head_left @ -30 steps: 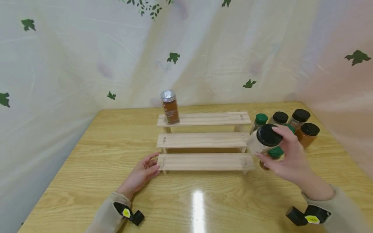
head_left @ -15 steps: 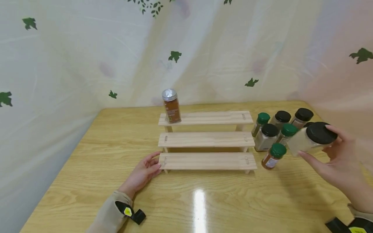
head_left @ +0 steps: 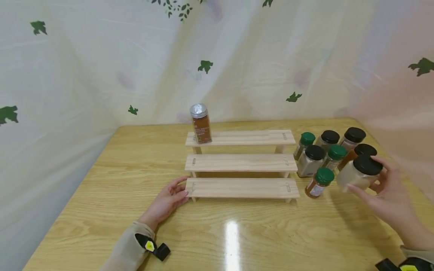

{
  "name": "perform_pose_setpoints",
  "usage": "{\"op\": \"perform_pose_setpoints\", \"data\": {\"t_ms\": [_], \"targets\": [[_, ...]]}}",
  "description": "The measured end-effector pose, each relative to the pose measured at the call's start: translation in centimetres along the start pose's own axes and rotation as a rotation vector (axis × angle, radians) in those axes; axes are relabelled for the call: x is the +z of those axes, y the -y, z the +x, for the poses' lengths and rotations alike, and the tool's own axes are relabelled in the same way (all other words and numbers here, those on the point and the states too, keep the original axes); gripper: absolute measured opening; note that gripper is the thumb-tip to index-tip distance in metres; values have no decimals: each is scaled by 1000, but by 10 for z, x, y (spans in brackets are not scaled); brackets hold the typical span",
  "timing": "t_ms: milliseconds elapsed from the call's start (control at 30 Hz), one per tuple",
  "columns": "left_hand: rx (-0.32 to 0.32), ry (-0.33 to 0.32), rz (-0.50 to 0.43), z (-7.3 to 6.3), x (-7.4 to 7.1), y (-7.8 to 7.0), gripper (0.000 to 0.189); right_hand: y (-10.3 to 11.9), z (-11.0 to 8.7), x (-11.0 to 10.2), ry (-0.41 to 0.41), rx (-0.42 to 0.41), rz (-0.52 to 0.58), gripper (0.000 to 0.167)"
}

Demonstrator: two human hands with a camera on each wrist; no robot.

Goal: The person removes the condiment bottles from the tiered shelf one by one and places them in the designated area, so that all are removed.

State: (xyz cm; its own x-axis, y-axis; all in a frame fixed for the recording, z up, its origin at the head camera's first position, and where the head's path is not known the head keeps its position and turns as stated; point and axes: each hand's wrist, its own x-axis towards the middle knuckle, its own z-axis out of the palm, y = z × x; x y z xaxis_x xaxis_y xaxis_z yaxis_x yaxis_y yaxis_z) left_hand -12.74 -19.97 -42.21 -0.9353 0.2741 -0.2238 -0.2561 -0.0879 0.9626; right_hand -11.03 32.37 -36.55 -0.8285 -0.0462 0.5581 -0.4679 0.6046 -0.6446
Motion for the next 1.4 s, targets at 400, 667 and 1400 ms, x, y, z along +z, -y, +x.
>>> {"op": "perform_pose_setpoints", "data": {"t_ms": [400, 667, 1400], "targets": [[9, 7, -20, 1, -1, 3, 61, -21, -3, 11, 58, 127, 5, 102], [-1, -6, -16, 1, 0, 3, 60, -25, -4, 17, 100, 142, -4, 93], [-4, -13, -5, 0, 1, 1, 60, -35, -3, 20, 135, 171, -24, 90]]}}
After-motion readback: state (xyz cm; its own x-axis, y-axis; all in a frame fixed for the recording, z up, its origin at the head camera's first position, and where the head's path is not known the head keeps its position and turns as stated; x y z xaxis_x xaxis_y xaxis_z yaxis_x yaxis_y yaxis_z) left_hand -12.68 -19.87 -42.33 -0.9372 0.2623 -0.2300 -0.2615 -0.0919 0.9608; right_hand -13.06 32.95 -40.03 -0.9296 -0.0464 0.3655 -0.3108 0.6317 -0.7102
